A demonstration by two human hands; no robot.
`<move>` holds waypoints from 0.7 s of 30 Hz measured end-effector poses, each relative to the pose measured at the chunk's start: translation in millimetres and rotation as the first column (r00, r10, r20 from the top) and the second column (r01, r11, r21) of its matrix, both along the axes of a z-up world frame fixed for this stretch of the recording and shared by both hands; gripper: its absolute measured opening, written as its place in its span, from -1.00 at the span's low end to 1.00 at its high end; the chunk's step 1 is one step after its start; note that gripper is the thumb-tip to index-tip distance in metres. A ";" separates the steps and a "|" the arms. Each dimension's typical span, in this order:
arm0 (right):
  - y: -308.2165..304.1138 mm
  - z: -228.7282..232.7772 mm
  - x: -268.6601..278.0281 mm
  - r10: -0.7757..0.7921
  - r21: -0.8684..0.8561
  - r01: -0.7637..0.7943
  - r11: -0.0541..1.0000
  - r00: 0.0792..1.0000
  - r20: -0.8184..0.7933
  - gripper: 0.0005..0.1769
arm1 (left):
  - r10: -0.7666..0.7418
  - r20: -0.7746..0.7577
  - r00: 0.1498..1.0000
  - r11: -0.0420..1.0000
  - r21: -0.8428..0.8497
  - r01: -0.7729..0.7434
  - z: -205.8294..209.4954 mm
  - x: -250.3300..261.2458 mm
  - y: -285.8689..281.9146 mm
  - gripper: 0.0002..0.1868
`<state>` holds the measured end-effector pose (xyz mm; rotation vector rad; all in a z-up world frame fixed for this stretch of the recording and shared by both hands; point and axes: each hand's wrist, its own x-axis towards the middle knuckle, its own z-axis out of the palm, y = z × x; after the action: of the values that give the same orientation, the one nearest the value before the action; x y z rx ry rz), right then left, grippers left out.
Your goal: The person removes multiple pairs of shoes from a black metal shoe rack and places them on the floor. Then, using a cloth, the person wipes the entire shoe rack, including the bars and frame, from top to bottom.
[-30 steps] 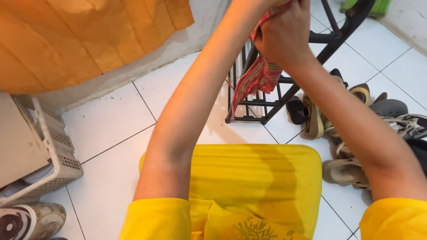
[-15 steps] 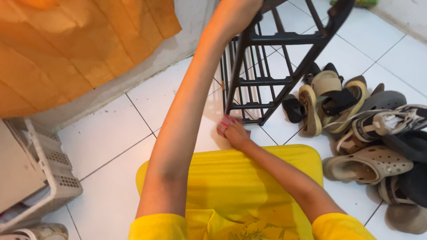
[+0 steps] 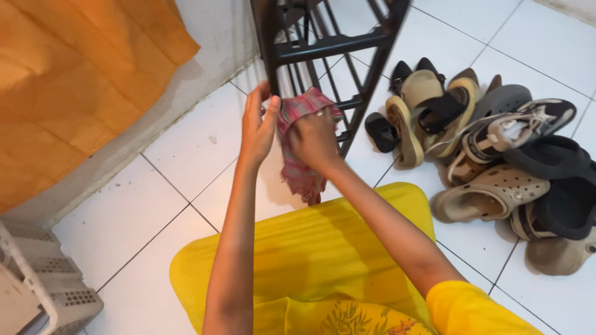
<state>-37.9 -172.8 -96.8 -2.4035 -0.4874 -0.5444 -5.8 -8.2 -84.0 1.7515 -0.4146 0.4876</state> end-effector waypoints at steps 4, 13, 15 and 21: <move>0.5 12.6 -1.6 -0.024 -0.136 0.073 0.988 0.942 0.336 -0.68 | 0.040 -0.174 0.984 0.998 0.048 -0.032 -4.5 0.0 -9.8 -0.61; -60.1 11.2 -0.4 -0.139 0.024 0.140 0.990 0.923 0.360 -0.63 | 0.046 0.022 0.999 0.991 0.128 -0.048 -16.1 4.5 -3.3 -0.56; -49.5 8.4 -6.4 -0.138 0.067 0.122 0.990 0.911 0.389 -0.68 | 0.041 0.020 0.999 0.990 0.137 -0.043 -18.7 4.6 -2.3 -0.56; 30.8 0.3 -5.2 -0.103 0.121 0.067 0.990 0.940 0.324 -0.90 | 0.020 -0.179 0.984 0.994 0.110 0.000 -14.1 2.0 0.0 -0.57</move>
<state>-43.1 -141.9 -96.5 -2.2449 -0.4822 -0.9969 -3.8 -8.2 -98.2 1.8872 -0.3092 0.3153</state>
